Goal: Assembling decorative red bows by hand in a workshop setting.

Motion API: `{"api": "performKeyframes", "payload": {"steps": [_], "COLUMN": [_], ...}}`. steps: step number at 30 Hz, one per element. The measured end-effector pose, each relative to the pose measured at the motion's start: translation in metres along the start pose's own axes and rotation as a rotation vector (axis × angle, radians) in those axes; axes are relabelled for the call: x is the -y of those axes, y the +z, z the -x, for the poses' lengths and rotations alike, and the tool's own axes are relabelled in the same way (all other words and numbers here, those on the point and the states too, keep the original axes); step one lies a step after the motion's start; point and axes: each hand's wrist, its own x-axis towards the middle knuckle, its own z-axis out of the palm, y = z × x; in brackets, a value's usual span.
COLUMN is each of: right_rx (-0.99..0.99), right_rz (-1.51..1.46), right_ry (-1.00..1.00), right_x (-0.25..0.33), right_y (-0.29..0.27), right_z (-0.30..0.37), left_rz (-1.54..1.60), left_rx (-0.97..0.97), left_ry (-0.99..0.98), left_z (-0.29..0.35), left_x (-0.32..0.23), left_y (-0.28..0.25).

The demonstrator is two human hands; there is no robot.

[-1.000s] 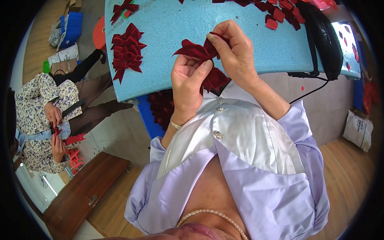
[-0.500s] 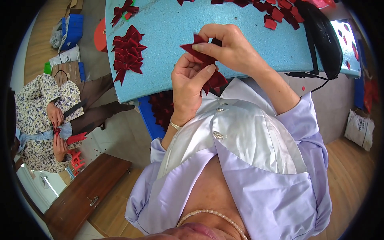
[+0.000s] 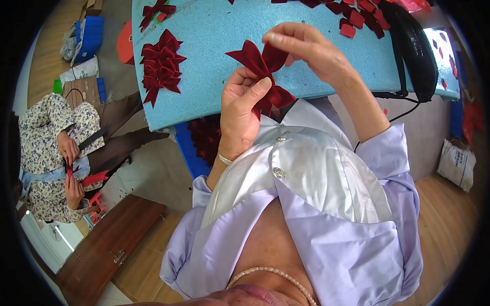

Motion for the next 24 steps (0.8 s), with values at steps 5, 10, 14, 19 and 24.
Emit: {"api": "performKeyframes", "payload": {"steps": [5,10,14,19,24], "right_rx": [0.001,-0.067,-0.142,-0.013,-0.243], "right_rz": [0.066,0.179,-0.015,0.090,-0.092], "right_ry": [-0.022,-0.009,-0.021,-0.084,0.004], "right_x": [-0.003,0.006,0.001,-0.003,-0.012], "right_y": [0.009,0.016,0.011,0.019,0.025], "right_z": [0.006,0.002,0.000,0.008,0.005], "left_rz": [0.048,0.014,0.021,0.067,0.091], "left_rx": [0.014,0.030,0.001,-0.008,0.021], "left_ry": [-0.066,-0.106,-0.083,-0.078,-0.066], "left_z": [-0.003,-0.003,-0.001,-0.001,-0.001], "left_x": [0.000,0.003,0.003,0.006,0.007], "left_y": [0.007,0.004,0.006,0.003,0.003]}}
